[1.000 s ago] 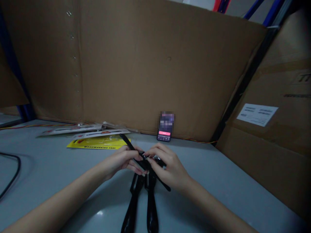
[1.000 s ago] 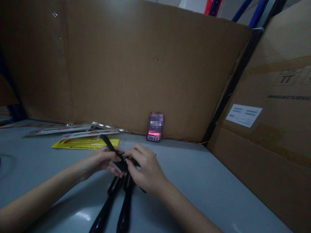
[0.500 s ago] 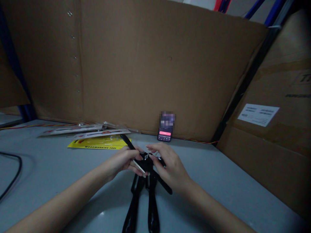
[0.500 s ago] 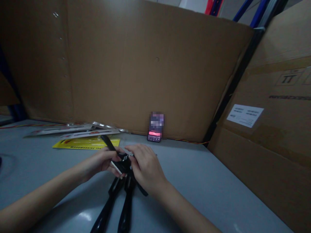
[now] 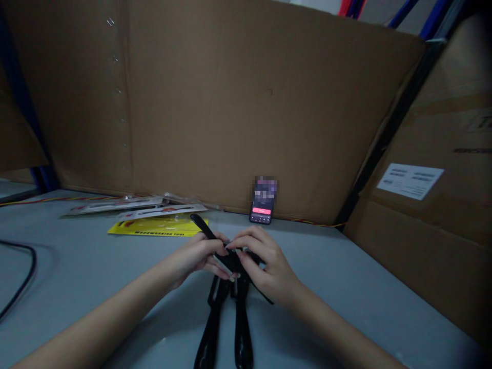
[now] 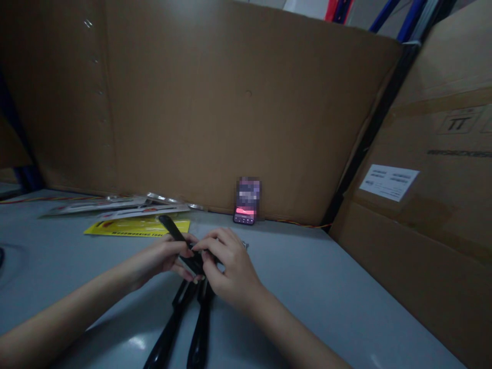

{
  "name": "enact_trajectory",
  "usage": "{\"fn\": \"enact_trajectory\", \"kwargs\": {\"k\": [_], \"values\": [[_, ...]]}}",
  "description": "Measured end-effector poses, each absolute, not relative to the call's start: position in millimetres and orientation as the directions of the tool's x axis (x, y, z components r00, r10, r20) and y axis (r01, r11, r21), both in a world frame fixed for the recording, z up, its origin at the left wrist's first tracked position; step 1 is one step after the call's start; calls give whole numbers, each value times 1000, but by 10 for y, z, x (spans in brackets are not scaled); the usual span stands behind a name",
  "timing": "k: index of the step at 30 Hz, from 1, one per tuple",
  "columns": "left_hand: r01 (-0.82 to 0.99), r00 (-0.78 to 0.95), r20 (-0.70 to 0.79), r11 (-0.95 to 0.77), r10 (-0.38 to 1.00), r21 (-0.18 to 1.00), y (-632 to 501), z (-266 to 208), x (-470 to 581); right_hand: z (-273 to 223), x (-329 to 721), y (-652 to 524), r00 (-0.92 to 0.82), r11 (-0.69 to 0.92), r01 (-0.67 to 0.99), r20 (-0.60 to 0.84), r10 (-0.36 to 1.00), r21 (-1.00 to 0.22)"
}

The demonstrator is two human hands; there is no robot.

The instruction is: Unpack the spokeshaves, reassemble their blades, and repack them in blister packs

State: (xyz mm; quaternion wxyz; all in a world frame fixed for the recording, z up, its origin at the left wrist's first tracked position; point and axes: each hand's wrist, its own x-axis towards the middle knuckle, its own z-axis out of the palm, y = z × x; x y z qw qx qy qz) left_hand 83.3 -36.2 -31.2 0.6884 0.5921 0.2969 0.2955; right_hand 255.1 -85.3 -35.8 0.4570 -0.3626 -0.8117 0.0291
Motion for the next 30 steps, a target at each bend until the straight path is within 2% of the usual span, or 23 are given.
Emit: {"fn": "enact_trajectory", "kwargs": {"k": [7, 13, 20, 30], "values": [[-70, 614, -76, 150, 786, 986, -356, -255, 836, -355, 2549, -871, -292, 705, 614, 729, 620, -354], [-69, 594, -90, 161, 800, 984, -361, -263, 844, -372, 2583, -817, -286, 661, 705, 749, 597, -258], [-48, 606, -98, 159, 789, 986, -358, -269, 842, -382, 2609, -796, -380, 693, 703, 740, 556, -160], [-96, 605, -45, 129, 795, 987, -353, -334, 845, -403, 2515, -878, -388, 765, 605, 757, 525, -221]]}}
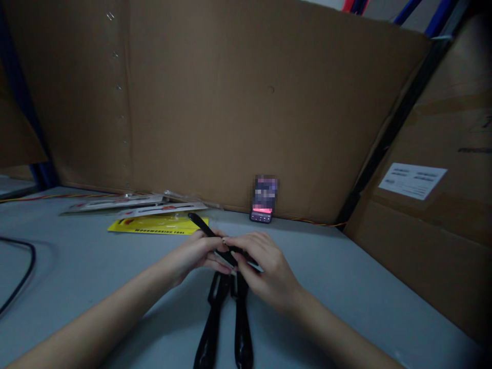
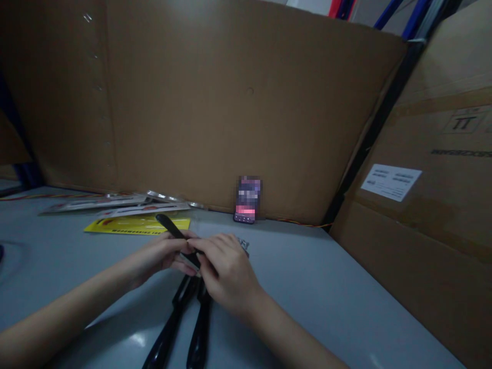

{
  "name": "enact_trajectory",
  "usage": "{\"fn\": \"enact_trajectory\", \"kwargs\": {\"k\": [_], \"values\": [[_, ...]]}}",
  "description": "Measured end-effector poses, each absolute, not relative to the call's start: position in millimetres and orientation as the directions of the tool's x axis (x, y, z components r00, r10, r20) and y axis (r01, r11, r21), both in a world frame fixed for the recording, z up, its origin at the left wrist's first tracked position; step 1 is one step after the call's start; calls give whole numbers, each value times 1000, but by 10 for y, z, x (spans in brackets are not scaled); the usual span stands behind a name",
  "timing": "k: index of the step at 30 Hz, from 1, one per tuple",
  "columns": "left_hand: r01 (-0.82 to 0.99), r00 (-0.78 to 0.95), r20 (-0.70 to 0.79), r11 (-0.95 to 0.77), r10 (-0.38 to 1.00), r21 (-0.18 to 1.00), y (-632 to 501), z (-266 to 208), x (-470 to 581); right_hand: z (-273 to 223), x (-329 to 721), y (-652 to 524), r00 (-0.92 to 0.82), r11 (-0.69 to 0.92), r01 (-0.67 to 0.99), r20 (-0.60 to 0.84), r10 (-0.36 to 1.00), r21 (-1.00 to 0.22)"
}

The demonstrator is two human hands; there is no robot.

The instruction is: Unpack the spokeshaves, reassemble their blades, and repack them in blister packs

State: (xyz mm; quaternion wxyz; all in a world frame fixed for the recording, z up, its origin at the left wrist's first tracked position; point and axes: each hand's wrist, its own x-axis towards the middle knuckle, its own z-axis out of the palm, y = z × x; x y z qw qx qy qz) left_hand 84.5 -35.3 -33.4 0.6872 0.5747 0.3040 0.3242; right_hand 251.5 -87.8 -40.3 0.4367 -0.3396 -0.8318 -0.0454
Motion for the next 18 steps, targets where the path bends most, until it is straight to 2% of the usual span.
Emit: {"fn": "enact_trajectory", "kwargs": {"k": [8, 13, 18], "values": [[-109, 584, -75, 170, 808, 979, -347, -289, 842, -397, 2556, -832, -273, 713, 659, 808, 522, -238], [-121, 558, -89, 187, 825, 975, -342, -302, 855, -404, 2586, -806, -275, 635, 748, 782, 559, -191], [-120, 546, -74, 166, 835, 979, -371, -280, 861, -408, 2603, -785, -300, 626, 760, 761, 576, -174]]}}
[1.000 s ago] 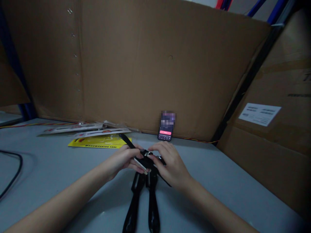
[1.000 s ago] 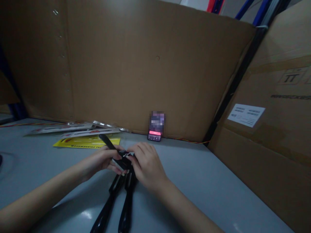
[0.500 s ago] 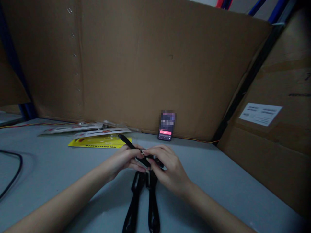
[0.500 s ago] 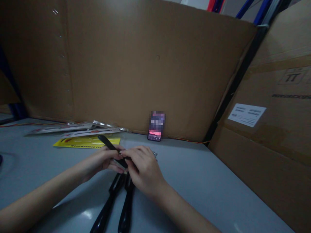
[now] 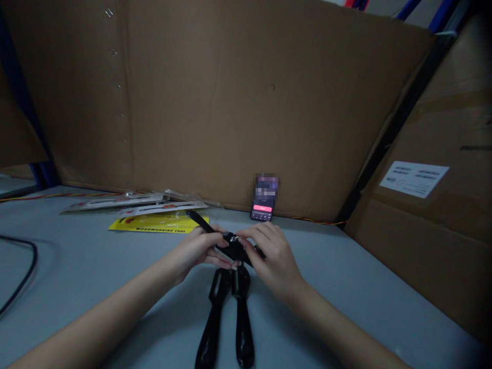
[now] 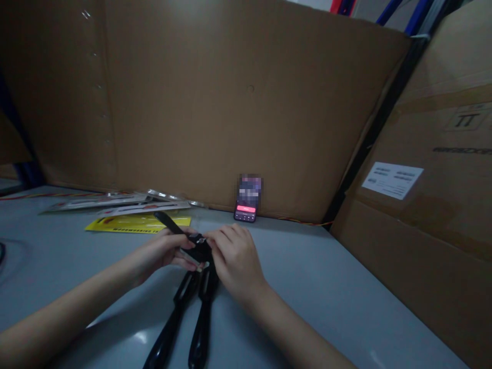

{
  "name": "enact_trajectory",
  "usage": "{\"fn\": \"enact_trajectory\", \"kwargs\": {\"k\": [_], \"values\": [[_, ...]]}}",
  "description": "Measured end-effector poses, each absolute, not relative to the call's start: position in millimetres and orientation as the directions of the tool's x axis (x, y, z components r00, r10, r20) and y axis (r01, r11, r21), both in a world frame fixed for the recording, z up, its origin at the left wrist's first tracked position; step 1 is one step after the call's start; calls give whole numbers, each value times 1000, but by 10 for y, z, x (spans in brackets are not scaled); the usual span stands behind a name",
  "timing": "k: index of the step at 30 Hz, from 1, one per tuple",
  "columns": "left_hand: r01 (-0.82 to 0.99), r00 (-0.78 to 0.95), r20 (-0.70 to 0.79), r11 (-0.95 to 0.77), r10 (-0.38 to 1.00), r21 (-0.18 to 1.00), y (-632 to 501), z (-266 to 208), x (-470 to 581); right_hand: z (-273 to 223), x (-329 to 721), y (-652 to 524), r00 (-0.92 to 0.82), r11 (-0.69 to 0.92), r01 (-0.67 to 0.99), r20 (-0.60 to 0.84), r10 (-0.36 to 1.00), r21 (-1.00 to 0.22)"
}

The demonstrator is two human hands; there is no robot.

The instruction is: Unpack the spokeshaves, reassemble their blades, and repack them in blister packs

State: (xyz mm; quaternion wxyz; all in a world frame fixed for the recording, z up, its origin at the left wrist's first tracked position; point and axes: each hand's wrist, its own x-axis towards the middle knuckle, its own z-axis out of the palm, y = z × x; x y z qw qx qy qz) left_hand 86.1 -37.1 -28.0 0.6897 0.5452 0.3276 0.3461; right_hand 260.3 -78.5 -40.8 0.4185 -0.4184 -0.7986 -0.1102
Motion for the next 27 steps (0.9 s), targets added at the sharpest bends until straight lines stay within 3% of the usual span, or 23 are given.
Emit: {"fn": "enact_trajectory", "kwargs": {"k": [27], "values": [[-107, 584, -68, 160, 809, 981, -374, -320, 866, -414, 2556, -819, -392, 729, 662, 747, 537, -176]]}}
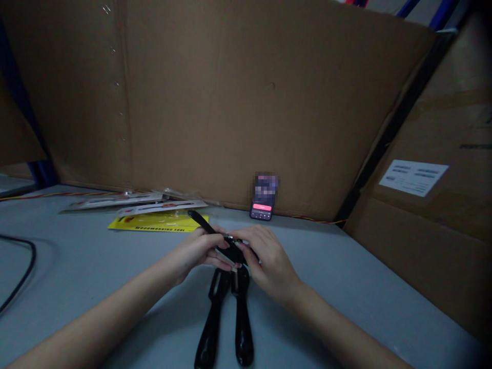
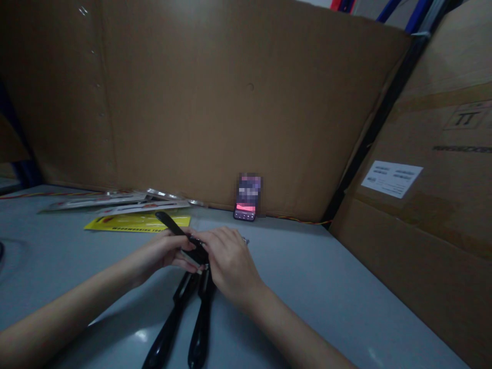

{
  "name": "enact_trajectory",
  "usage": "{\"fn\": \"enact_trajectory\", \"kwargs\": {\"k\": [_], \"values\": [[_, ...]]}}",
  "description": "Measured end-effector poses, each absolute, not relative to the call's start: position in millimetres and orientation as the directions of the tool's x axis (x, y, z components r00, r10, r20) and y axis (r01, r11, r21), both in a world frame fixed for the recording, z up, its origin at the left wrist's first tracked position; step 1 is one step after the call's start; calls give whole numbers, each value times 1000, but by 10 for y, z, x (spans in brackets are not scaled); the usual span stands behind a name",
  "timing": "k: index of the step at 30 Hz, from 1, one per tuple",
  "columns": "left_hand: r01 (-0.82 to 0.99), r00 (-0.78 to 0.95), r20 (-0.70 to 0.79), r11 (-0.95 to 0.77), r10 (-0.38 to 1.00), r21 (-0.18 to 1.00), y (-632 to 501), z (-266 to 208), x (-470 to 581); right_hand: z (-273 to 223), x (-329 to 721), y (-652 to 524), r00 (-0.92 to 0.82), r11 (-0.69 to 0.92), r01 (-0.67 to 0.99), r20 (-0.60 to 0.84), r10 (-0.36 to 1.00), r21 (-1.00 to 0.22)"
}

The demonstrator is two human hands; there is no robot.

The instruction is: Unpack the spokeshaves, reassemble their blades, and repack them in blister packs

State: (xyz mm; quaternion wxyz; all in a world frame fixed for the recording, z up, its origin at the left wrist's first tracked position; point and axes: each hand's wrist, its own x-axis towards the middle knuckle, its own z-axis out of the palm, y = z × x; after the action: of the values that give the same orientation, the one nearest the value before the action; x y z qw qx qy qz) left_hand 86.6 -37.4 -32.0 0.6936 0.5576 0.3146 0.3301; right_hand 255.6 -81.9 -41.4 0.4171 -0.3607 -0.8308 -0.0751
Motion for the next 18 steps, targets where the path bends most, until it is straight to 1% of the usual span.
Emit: {"fn": "enact_trajectory", "kwargs": {"k": [3, 6, 9, 12, 14, 16, 18], "values": [[-86, 592, -73, 153, 803, 985, -373, -331, 869, -430, 2562, -805, -428, 762, 624, 741, 518, -173], [-64, 584, -84, 149, 807, 987, -371, -329, 872, -455, 2569, -789, -422, 790, 576, 751, 508, -210], [-58, 563, -95, 154, 821, 986, -377, -310, 870, -455, 2572, -797, -346, 785, 550, 778, 525, -285], [-63, 543, -104, 164, 833, 984, -389, -290, 866, -422, 2574, -822, -250, 724, 590, 772, 585, -358], [-63, 546, -109, 170, 830, 983, -396, -286, 866, -400, 2578, -832, -258, 677, 654, 741, 620, -339], [-59, 562, -107, 169, 820, 984, -399, -287, 870, -391, 2581, -831, -319, 650, 708, 698, 641, -274], [-57, 576, -100, 162, 811, 985, -399, -291, 875, -392, 2580, -827, -374, 649, 728, 665, 647, -223]]}}
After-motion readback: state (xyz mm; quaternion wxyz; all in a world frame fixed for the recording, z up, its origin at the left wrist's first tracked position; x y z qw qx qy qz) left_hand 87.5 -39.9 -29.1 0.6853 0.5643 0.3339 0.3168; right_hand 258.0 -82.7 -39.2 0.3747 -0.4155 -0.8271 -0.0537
